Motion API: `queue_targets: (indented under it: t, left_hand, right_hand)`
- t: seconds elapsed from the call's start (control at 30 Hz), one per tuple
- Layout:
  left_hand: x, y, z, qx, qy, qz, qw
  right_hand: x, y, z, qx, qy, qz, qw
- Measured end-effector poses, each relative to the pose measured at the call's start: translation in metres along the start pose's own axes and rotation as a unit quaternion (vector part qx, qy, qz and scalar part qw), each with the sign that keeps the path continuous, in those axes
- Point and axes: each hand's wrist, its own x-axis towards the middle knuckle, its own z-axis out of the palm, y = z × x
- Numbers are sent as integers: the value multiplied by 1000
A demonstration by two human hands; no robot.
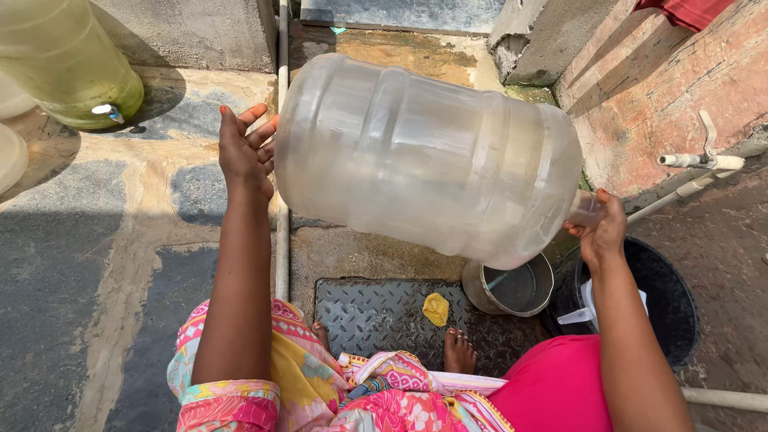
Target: The person scrubs the inside of a large transparent water container with a yellow sponge, then rinses it by pouring water from a white jug and shaking the container. The person repeats the rinsing process multiple times to clean the container.
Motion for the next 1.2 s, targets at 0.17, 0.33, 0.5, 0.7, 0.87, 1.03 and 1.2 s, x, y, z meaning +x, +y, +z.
queue_targets:
  t: [0.17,0.33,0.5,0.7,0.87,1.03,1.2]
  left_hand:
    - [9,-30,-4,-89,80,14,993]
    - [35,-67,-14,-143,88,57,984]
    - [40,-74,-28,-120,86,12,989]
    - [51,-79,-38,157,92,-53,982]
    - [41,-109,-40,642,-35,-104,759]
    - [19,-77,-4,655,-44,-105,747]
    - [-30,34,27,432,-85,242,864]
  right_hand:
    - [-9,-2,4,7,39,4,999]
    - [-2,12,4,-33,34,38,998]
    - [7,21,2,-49,40,63,996]
    - [8,23,5,-88,21,84,992]
    - [12,48,3,-250,41,204,945]
    - [31,59,-4,-216,81,218,948]
    - [33,13,2,69,-52,11,996]
